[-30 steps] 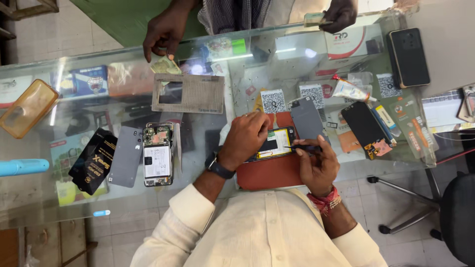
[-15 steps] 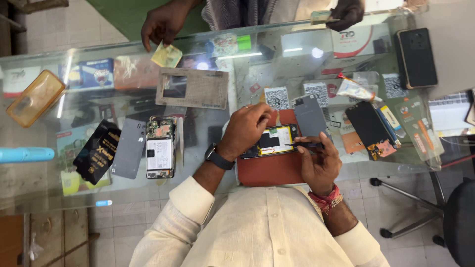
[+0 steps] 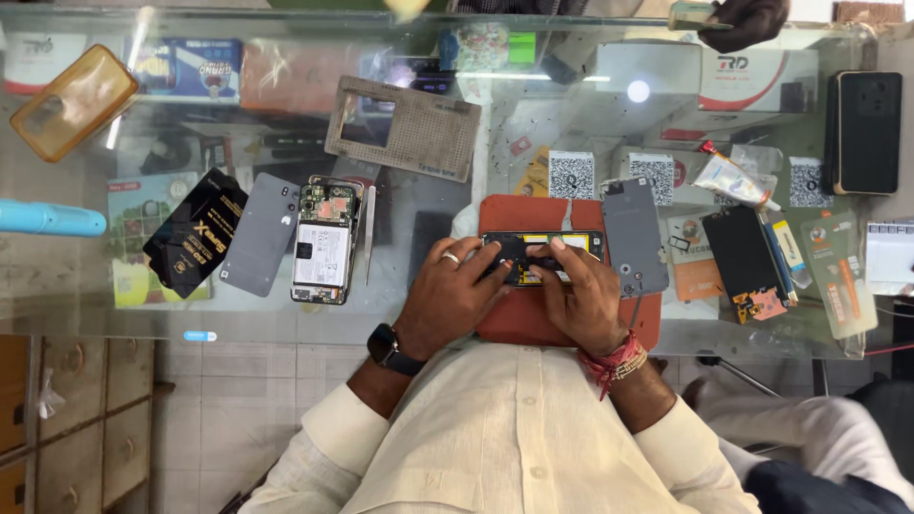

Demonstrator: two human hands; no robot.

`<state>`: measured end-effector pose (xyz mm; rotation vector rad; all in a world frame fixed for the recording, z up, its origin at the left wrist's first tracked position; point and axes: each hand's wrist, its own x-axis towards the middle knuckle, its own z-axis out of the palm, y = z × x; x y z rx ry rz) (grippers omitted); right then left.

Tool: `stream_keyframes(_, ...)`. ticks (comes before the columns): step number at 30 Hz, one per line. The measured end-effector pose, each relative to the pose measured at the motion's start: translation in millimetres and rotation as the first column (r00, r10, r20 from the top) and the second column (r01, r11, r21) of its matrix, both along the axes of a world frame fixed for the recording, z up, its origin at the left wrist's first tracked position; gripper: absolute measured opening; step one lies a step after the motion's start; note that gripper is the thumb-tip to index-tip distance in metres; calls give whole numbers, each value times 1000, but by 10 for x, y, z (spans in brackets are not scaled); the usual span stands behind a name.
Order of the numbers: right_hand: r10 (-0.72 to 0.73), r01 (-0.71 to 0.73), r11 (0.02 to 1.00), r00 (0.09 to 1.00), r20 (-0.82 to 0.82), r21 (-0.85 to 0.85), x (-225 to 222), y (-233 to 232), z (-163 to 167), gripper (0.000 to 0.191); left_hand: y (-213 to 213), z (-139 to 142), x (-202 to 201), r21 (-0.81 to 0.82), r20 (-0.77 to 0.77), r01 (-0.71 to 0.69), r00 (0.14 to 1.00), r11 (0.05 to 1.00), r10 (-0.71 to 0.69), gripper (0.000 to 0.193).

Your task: The person uses a screwdriver to remove screws from a smartphone's back cover, then detaches the cover to expose the internal components. The person continues to manipulate the phone and its parts on the workbench.

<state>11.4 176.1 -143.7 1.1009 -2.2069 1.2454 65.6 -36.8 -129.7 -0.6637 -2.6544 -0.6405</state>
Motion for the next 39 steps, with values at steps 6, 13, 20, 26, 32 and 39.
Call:
stream_keyframes(6,29,-29,998,1000,3,-58,-114,-128,17,61,-81,-6,-72,-74,-38,8,999,997,-11,37)
stream_keyframes(13,32,-32,997,999,9,-64,-104,-124,8,60,-87,-17,-68,-89,-46,18,999,996,-22,36)
stream_keyframes(20,-21,22,1000,998,-57,17,-18,-134,54,54,-95,-18,13,-90,-67,6,998,996,-12,33)
stream_keyframes(26,73,-73,997,997,10,-17,-8,-203,213,47,-168,32,51,-93,-91,10,996,996,-18,33)
stream_keyframes(32,168,-167,986,985,28,-15,-17,-358,326,51,-276,65,102,-68,-87,10,996,998,-16,36)
stream_keyframes(39,173,-167,984,980,98,-68,53,-485,340,57,-380,55,151,-54,-99,11,995,998,-16,35)
